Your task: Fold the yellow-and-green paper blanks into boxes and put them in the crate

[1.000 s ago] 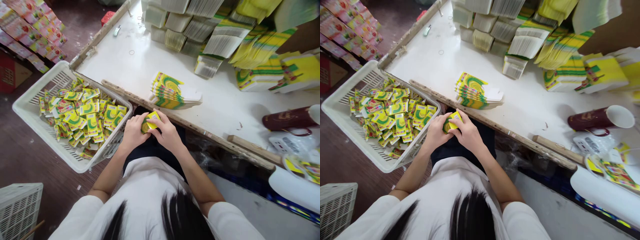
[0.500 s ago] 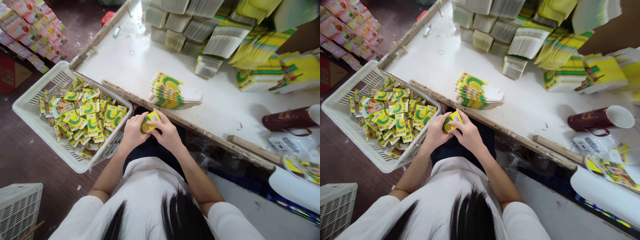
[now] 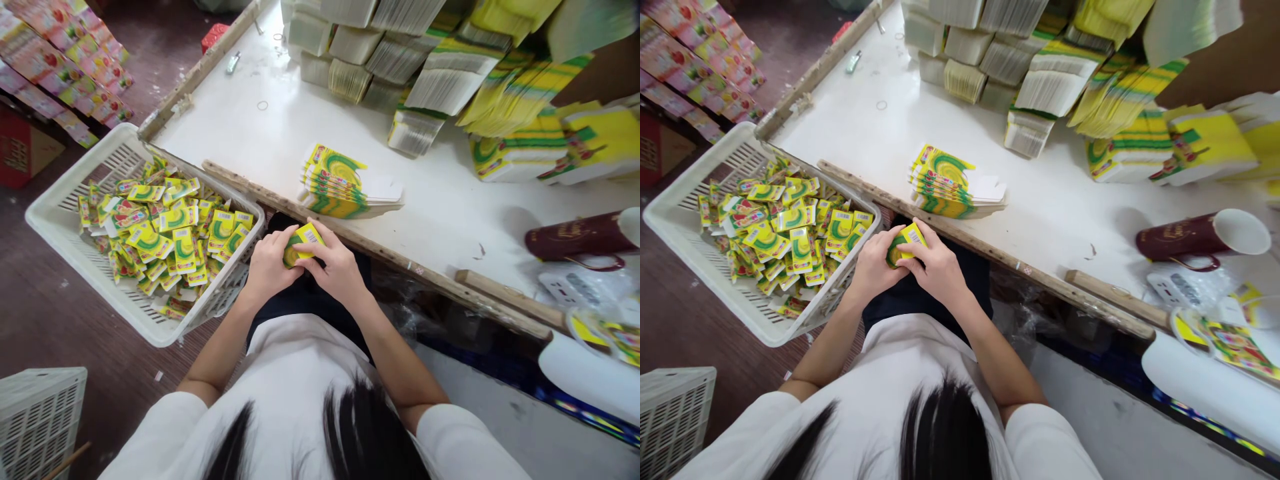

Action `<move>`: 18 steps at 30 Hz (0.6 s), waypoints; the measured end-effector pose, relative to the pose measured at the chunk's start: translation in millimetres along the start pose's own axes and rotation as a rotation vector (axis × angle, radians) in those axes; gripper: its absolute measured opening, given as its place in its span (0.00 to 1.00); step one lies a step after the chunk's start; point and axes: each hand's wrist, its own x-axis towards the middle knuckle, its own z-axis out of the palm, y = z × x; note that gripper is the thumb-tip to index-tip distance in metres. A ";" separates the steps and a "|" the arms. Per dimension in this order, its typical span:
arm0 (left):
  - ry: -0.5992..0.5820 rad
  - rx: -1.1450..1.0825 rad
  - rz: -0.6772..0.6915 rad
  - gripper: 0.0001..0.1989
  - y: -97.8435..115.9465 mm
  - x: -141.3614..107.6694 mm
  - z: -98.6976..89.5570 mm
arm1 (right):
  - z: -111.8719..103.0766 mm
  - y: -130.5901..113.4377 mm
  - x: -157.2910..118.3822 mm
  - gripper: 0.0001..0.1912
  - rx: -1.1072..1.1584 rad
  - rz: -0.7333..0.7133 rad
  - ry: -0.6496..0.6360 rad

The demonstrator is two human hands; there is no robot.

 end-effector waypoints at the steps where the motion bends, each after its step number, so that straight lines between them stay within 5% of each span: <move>1: 0.000 -0.001 -0.001 0.33 0.2 0.2 -0.1 | -0.1 0.2 0.0 0.10 0.002 -0.011 0.006; 14: 0.005 -0.021 -0.006 0.32 1.9 1.0 -1.7 | 1.4 -2.0 -0.3 0.10 0.002 0.001 0.022; 18: 0.016 -0.024 0.006 0.33 1.3 1.7 -1.9 | 1.4 -4.6 0.0 0.16 -0.001 0.018 -0.001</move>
